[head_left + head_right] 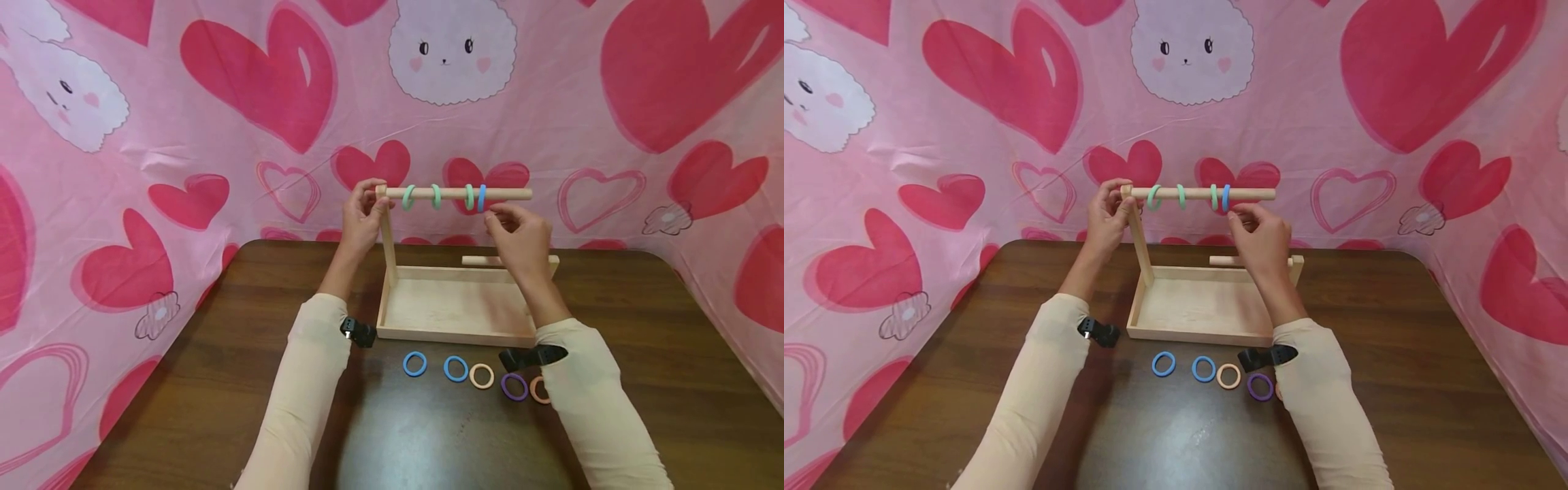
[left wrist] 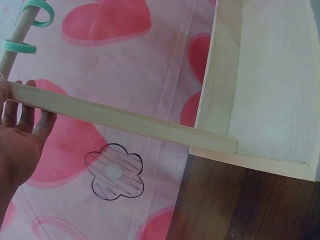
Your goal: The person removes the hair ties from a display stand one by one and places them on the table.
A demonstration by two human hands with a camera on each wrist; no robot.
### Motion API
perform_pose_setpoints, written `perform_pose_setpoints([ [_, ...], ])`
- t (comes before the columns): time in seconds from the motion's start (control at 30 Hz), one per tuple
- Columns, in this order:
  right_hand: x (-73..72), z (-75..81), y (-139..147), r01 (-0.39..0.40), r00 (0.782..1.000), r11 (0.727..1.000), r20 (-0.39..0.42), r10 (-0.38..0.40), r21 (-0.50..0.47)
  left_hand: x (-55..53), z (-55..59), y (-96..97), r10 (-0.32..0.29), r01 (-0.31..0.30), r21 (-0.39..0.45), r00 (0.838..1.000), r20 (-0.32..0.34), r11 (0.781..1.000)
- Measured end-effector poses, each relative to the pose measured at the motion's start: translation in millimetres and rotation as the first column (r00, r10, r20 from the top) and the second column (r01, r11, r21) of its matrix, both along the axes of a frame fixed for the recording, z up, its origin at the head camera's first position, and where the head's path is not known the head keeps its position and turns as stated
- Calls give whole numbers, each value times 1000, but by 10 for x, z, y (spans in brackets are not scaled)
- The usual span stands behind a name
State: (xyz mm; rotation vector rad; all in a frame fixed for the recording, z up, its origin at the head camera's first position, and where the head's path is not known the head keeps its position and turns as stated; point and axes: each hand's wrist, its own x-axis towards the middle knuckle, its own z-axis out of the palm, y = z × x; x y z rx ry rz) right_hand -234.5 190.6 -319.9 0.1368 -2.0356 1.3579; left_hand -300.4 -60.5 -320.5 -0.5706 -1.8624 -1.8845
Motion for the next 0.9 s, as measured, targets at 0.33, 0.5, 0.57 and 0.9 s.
perform_pose_setpoints([
  [0.33,-106,4,-86,105,993,991,-58,-100,82,2,-7,4,1,-1,1,1000,-1,1000],
  [0.5,-140,13,-109,131,990,988,-62,-127,83,-10,-17,17,3,-3,4,1000,-3,1000],
  [0.57,-148,10,-110,133,990,988,-59,-129,78,-10,-21,21,-1,1,2,1000,-4,1000],
  [0.9,-154,9,-98,123,990,992,-79,-120,27,-8,-24,18,-15,15,-4,1000,0,1000],
])
